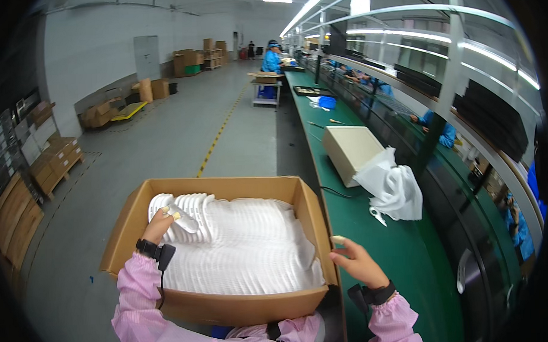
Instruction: The recorder is assembling small white plastic components by fitting internal parts and covers together at a factory workbench.
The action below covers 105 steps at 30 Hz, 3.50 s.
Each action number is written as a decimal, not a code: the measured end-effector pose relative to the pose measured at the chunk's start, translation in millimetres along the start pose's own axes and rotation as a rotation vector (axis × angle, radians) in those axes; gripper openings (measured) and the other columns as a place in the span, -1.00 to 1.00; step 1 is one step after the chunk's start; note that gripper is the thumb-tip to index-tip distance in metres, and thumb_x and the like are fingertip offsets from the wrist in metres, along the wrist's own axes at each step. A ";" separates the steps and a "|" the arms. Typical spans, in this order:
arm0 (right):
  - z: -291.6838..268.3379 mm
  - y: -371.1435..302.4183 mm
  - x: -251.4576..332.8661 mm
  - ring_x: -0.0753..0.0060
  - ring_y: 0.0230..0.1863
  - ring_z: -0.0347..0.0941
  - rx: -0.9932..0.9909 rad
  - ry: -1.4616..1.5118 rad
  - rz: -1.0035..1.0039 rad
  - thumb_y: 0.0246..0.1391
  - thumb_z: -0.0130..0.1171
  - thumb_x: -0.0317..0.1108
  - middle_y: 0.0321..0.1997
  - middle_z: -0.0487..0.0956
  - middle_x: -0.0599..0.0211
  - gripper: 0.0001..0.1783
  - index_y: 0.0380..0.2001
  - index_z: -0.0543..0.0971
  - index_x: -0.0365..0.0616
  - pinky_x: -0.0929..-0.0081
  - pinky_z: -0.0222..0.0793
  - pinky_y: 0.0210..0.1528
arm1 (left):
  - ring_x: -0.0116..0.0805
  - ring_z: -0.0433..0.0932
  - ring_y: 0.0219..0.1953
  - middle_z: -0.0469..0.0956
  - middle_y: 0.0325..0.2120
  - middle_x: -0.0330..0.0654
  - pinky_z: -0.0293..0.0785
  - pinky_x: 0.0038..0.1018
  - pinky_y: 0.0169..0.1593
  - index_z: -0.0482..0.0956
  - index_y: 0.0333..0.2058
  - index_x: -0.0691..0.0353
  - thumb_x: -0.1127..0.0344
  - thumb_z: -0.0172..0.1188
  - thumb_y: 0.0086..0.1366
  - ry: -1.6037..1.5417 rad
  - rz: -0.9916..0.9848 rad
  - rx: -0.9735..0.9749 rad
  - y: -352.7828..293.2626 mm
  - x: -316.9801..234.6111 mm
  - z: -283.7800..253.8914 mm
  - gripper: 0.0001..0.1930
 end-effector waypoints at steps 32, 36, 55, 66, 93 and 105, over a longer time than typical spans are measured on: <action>316.0 251.6 -50.4 0.09 0.07 0.39 0.389 -0.193 0.027 0.08 0.13 -0.05 0.04 0.45 -0.12 -0.35 0.05 0.38 -0.41 0.37 0.28 0.10 | 0.21 -0.42 0.34 -0.38 0.31 0.19 -0.25 0.04 0.29 -0.03 0.25 0.35 -0.15 0.00 0.14 0.333 -0.350 -0.372 151.8 131.0 -40.4 -0.13; 318.4 248.1 -59.1 0.08 0.03 0.42 0.373 -0.132 0.051 0.07 0.14 -0.07 0.01 0.46 -0.14 -0.36 0.03 0.38 -0.44 0.37 0.30 0.07 | 0.16 -0.34 0.35 -0.33 0.32 0.16 -0.22 0.09 0.27 0.01 0.23 0.34 -0.12 0.03 0.14 0.590 -0.309 -0.329 147.8 125.4 -40.2 -0.16; 325.4 249.3 -47.8 0.15 -0.08 0.45 0.512 0.019 -0.010 0.06 0.16 0.00 -0.08 0.49 -0.12 -0.29 0.03 0.29 -0.45 0.37 0.32 -0.03 | 0.01 0.34 0.10 0.32 0.03 0.23 0.22 -0.21 0.17 0.10 0.17 0.47 -0.01 0.20 0.09 0.168 -0.264 -0.522 129.8 176.7 -73.4 -0.17; 353.2 242.8 -41.0 0.32 -0.23 0.49 0.504 0.148 -0.078 0.06 0.20 -0.25 -0.18 0.54 0.10 -0.43 0.04 0.30 -0.37 0.41 0.40 -0.17 | -0.36 0.53 -0.27 0.52 -0.33 -0.10 0.49 -0.42 -0.17 0.33 -0.25 0.29 0.37 0.40 -0.03 -0.214 -0.127 -0.346 99.7 136.7 -76.2 -0.56; 347.9 240.7 -56.5 0.28 0.07 0.36 0.579 0.264 0.065 0.14 0.12 -0.28 0.10 0.41 0.15 -0.43 0.16 0.24 -0.30 0.41 0.29 0.09 | -0.18 0.54 -0.10 0.48 -0.08 -0.02 0.53 -0.27 -0.05 0.26 0.10 0.30 0.58 0.10 0.12 -0.626 -0.246 -0.054 101.5 118.5 -88.1 -0.48; 347.9 240.4 -56.0 0.32 0.06 0.37 0.579 0.257 0.089 0.14 0.12 -0.26 0.05 0.45 0.17 -0.42 0.16 0.25 -0.27 0.44 0.27 0.09 | -0.17 0.60 -0.20 0.54 -0.15 0.05 0.56 -0.30 -0.08 0.36 0.02 0.39 0.27 -0.08 0.22 -0.764 -0.423 0.052 107.6 134.7 -101.0 -0.57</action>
Point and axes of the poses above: each hand's wrist, its own y-axis towards the middle knuckle, its own z-axis out of the palm, x = y × z, the point moved 1 cm from there along y, towards the middle knuckle
